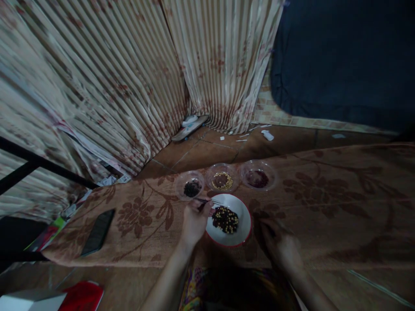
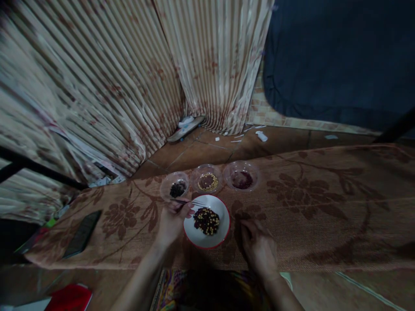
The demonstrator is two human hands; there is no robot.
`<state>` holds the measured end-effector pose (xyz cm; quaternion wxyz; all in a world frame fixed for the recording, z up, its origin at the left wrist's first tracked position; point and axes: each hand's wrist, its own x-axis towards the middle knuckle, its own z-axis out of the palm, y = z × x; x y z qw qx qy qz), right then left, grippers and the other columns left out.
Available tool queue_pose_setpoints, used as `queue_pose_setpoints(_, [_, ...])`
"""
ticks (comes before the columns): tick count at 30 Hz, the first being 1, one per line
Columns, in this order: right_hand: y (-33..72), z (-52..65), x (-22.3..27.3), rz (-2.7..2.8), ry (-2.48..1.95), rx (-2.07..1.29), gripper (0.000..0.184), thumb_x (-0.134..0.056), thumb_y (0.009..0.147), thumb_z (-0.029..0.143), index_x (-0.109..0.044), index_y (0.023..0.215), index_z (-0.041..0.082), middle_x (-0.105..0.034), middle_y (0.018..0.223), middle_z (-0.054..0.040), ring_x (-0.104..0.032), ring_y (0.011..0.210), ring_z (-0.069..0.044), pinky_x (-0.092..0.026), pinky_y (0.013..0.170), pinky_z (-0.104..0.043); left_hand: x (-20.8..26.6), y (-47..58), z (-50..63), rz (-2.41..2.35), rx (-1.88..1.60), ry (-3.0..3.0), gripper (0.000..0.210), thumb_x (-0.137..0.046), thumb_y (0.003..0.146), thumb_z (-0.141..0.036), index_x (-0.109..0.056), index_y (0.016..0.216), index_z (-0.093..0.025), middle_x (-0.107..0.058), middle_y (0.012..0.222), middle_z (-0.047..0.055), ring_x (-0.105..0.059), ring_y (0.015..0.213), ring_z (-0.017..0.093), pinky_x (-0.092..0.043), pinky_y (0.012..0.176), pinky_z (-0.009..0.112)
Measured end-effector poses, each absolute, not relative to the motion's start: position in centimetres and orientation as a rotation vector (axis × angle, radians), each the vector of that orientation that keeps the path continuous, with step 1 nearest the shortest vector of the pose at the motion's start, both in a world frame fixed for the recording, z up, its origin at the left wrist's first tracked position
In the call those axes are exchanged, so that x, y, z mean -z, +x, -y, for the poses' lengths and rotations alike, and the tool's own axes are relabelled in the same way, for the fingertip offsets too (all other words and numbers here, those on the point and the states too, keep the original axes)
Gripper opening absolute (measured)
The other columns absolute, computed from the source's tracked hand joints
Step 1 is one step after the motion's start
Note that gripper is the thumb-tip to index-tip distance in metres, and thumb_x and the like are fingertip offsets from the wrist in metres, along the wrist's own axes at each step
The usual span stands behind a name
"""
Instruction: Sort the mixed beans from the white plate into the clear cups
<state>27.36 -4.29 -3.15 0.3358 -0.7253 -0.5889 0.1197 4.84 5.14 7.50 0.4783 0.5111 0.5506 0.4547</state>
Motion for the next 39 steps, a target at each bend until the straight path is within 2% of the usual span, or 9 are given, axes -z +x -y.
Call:
queue_pose_setpoints(18, [27.4, 4.3, 3.2, 1.534, -1.883, -0.279, 0.031, -0.044, 0.094, 0.039, -0.071, 0.101, 0.024, -0.072, 0.107, -0.0053, -0.069, 0.088, -0.021, -0.052, 0.079, -0.032, -4.4, 4.8, -4.3, -1.366, -0.975, 1.652, 0.014, -0.058, 0.090, -0.028, -0.068, 0.097, -0.020, -0.071, 0.075, 0.001, -0.070, 0.068, 0.016, -0.053, 0.061, 0.022])
queue_pose_setpoints(31, [27.3, 4.3, 3.0, 1.545, -1.884, -0.282, 0.033, -0.043, 0.094, 0.039, -0.072, 0.099, 0.024, -0.072, 0.107, -0.0055, -0.069, 0.087, -0.020, -0.052, 0.077, -0.031, -5.2, 5.0, -4.3, -1.415, -0.871, 1.836, 0.015, -0.057, 0.090, -0.025, -0.070, 0.096, -0.021, -0.075, 0.083, 0.003, -0.071, 0.072, 0.016, -0.051, 0.061, 0.021])
queue_pose_setpoints(35, [27.3, 4.4, 2.9, 1.544, -1.903, -0.272, 0.033, -0.043, 0.095, 0.039, -0.072, 0.100, 0.024, -0.071, 0.111, -0.0060, -0.069, 0.089, -0.020, -0.052, 0.080, -0.032, -5.2, 5.1, -4.4, -1.415, -0.871, 1.823, 0.015, -0.058, 0.090, -0.027, -0.071, 0.096, -0.022, -0.075, 0.082, 0.003, -0.070, 0.071, 0.017, -0.051, 0.059, 0.022])
queue_pose_setpoints(39, [27.3, 4.4, 2.8, 1.551, -1.893, -0.286, 0.033, -0.043, 0.095, 0.039, -0.072, 0.100, 0.024, -0.072, 0.107, -0.0054, -0.069, 0.088, -0.020, -0.052, 0.078, -0.031, -5.0, 5.1, -4.4, -1.412, -0.913, 1.749, 0.013, -0.060, 0.087, -0.027, -0.071, 0.093, -0.022, -0.074, 0.078, 0.003, -0.069, 0.068, 0.017, -0.050, 0.059, 0.022])
